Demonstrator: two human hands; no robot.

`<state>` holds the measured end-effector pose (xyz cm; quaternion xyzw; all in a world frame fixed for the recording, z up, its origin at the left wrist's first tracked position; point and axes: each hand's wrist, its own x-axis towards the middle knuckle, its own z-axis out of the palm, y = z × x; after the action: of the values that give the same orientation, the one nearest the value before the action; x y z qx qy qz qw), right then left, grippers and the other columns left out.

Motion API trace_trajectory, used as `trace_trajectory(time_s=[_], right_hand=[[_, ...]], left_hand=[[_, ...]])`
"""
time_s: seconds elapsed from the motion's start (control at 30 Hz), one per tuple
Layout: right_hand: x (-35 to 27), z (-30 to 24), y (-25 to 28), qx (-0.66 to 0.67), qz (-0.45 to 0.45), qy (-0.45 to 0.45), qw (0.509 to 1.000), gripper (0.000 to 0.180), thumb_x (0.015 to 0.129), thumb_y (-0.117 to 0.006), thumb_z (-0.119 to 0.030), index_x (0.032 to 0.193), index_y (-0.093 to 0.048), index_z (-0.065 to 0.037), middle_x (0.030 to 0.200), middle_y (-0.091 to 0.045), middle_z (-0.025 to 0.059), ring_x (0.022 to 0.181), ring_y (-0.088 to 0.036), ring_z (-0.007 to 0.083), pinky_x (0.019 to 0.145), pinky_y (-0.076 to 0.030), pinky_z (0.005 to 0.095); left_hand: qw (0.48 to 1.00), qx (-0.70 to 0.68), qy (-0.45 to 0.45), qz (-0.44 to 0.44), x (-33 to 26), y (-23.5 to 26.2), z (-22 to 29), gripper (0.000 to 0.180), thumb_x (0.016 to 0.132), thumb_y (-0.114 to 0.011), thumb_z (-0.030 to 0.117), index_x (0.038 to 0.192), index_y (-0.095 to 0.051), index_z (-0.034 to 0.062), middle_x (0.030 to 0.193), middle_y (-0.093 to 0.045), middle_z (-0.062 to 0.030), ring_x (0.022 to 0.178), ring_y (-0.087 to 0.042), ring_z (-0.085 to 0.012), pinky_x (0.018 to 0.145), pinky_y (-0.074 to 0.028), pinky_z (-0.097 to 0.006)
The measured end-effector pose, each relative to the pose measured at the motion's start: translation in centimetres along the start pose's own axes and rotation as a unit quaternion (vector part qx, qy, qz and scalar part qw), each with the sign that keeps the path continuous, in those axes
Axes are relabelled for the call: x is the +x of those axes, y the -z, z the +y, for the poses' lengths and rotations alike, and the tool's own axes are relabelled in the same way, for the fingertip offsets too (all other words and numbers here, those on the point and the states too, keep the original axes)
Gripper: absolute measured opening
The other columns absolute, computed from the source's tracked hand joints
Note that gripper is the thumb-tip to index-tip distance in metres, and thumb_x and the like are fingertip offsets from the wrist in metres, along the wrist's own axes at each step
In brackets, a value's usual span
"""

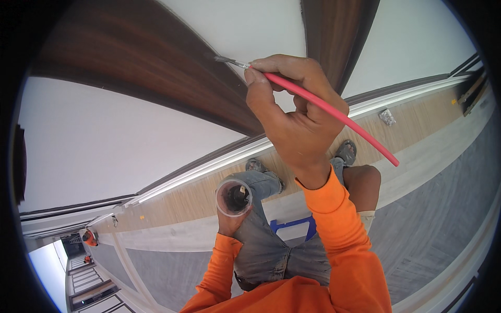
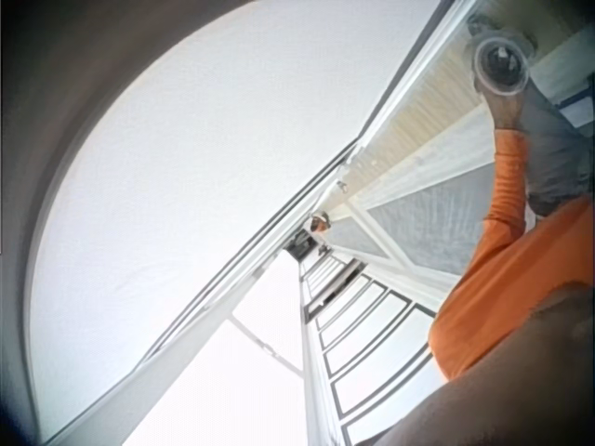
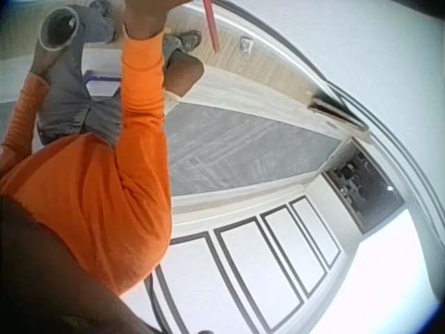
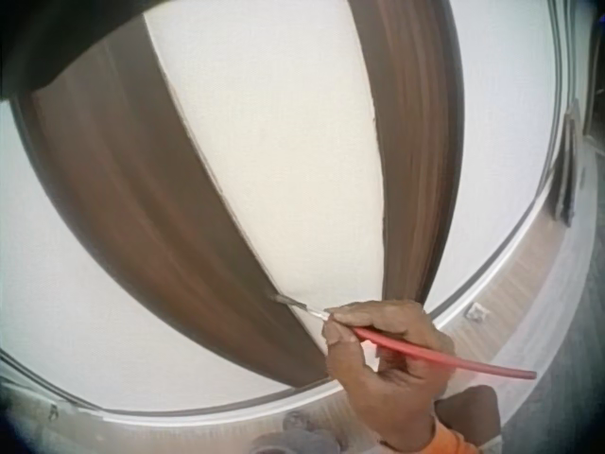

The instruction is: The person paints dark brown decorative strips on a white ceiling using a small paintbrush and a plastic container of paint. They repeatedly dip the brush into the container and apply paint along the edges of the ceiling beams.

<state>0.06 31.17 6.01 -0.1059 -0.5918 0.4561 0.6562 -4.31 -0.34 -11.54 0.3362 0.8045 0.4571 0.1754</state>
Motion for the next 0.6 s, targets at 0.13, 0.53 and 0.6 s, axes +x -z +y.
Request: trace_trajectory(time_s=[0.13,0.53,0.6], right_hand=[[0.7,-1.0,-0.3,0.015,0.004,0.004,1.000,0.022,0.088,-0.079,0.012,0.107,-0.075,0.003,0.101,-0.077,0.0088,0.084,-0.074,0.0090,0.070,-0.057,0.0187],[-0.5,-0.5,0.5,-0.028,-0.004,-0.021,0.999,0.021,0.087,-0.079,0.012,0.106,-0.074,0.004,0.099,-0.077,0.0109,0.087,-0.076,0.0125,0.074,-0.060,0.0217],[-0.2,-1.0,0.3,-0.015,0.006,-0.013,1.000,0.021,0.088,-0.079,0.012,0.106,-0.074,0.003,0.098,-0.078,0.0106,0.086,-0.075,0.0120,0.073,-0.059,0.0211]], left_hand=[[1.000,-0.019,0.011,-0.001,-0.1,-0.1,-0.2,0.096,0.071,-0.097,0.011,0.150,-0.044,0.0015,0.141,-0.059,-0.0174,0.131,-0.063,-0.0306,0.114,-0.052,-0.043],[1.000,-0.011,0.001,0.002,0.0,0.1,0.1,0.095,0.070,-0.097,0.011,0.149,-0.045,0.0008,0.140,-0.060,-0.0176,0.129,-0.063,-0.0308,0.113,-0.052,-0.043],[1.000,0.003,-0.004,0.002,-0.1,0.2,-0.1,0.095,0.070,-0.097,0.011,0.149,-0.045,0.0005,0.140,-0.060,-0.0177,0.129,-0.063,-0.0307,0.113,-0.052,-0.043]])
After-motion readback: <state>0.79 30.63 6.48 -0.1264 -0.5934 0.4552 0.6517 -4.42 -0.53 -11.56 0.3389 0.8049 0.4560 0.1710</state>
